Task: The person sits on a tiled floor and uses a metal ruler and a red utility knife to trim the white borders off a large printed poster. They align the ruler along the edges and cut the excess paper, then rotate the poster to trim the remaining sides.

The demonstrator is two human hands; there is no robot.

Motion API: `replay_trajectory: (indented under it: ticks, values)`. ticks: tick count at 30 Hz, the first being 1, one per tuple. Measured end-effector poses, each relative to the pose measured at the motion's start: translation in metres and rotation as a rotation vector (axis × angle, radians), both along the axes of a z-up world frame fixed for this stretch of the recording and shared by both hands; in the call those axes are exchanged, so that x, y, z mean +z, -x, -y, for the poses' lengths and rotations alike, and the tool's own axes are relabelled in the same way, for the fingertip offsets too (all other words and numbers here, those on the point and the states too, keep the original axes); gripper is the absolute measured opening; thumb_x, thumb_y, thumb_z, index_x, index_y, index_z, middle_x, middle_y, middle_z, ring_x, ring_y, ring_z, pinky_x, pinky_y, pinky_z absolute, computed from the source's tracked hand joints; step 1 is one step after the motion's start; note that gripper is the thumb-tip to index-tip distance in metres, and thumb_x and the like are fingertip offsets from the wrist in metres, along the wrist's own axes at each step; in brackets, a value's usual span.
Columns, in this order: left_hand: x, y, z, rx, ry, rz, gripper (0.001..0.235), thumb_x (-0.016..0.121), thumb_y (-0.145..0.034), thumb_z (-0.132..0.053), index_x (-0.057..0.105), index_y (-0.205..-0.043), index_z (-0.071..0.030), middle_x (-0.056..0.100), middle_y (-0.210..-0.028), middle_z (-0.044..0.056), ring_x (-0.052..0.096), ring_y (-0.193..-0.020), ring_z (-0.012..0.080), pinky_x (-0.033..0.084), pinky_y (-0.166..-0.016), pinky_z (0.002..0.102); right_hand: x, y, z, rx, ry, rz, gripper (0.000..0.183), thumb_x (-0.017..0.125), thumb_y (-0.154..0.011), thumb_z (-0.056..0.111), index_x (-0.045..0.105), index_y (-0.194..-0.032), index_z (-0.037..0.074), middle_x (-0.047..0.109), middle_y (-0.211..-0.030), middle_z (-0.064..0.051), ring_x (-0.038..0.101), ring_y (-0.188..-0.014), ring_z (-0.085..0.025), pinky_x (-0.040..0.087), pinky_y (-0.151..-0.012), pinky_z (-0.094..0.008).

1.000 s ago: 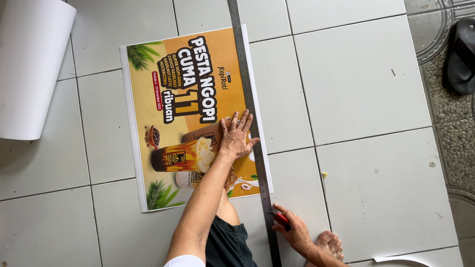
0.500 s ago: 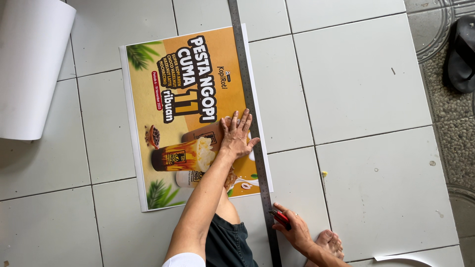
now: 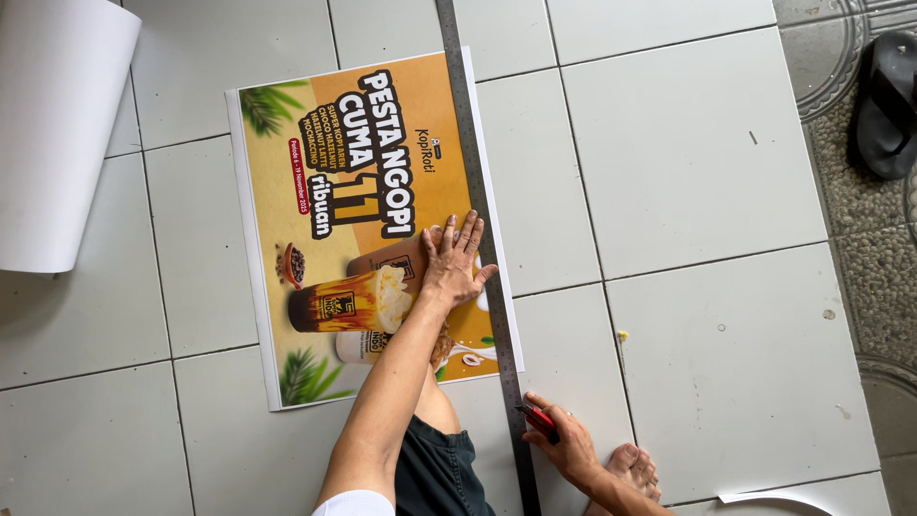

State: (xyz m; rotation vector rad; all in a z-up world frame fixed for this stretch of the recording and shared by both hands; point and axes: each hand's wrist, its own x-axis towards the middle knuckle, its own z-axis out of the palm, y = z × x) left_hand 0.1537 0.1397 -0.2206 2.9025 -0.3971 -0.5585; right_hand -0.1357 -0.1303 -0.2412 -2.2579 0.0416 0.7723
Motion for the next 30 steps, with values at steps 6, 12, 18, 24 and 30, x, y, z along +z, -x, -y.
replay_trajectory:
  ticks: [6, 12, 18, 24, 30]
  values:
    - [-0.010, 0.001, 0.000, -0.030, -0.045, 0.101, 0.090, 0.029, -0.099, -0.069, 0.003, -0.166, -0.016, -0.009, -0.174, 0.000, -0.005, -0.159, 0.0352, 0.001, -0.118, 0.077, 0.002, -0.001, 0.000, -0.003, -0.046, 0.040, 0.069, 0.084, -0.082, 0.041, 0.055, -0.145, 0.039, 0.075, -0.124, 0.009, 0.069, -0.094, -0.022, 0.052, -0.089, -0.032]
    - [-0.007, 0.001, 0.000, -0.034, -0.053, 0.075, 0.090, 0.026, -0.099, -0.070, 0.004, -0.166, -0.015, -0.008, -0.174, 0.000, -0.004, -0.159, 0.0356, 0.002, -0.117, 0.078, -0.005, 0.002, 0.002, -0.014, -0.011, -0.003, 0.072, 0.084, -0.081, 0.042, 0.054, -0.146, 0.042, 0.075, -0.115, 0.005, 0.067, -0.094, -0.023, 0.051, -0.090, -0.033]
    - [-0.010, 0.001, 0.001, -0.034, -0.056, 0.101, 0.090, 0.028, -0.099, -0.070, 0.004, -0.166, -0.016, -0.008, -0.174, 0.000, -0.002, -0.159, 0.0354, 0.002, -0.117, 0.078, -0.004, 0.002, 0.002, 0.013, -0.041, 0.056, 0.065, 0.082, -0.083, 0.043, 0.056, -0.142, 0.037, 0.071, -0.133, 0.014, 0.066, -0.091, -0.021, 0.051, -0.089, -0.032]
    - [-0.002, -0.001, 0.000, -0.021, -0.017, 0.039, 0.090, 0.029, -0.099, -0.069, 0.002, -0.166, -0.016, -0.009, -0.174, -0.002, -0.006, -0.159, 0.0348, 0.000, -0.118, 0.077, 0.007, -0.008, 0.005, -0.077, -0.102, 0.026, 0.072, 0.090, -0.076, 0.037, 0.060, -0.141, 0.035, 0.076, -0.131, 0.013, 0.073, -0.104, -0.017, 0.053, -0.095, -0.027]
    - [0.016, -0.013, -0.001, -0.032, -0.045, -0.137, 0.099, 0.030, -0.095, -0.076, -0.005, -0.167, -0.018, -0.017, -0.173, -0.005, -0.009, -0.160, 0.0354, 0.002, -0.119, 0.077, 0.089, -0.072, 0.025, -0.510, -0.266, -0.100, 0.030, 0.094, -0.075, 0.011, 0.071, -0.094, 0.012, 0.073, -0.076, -0.001, 0.054, -0.052, -0.014, 0.049, -0.056, -0.029]
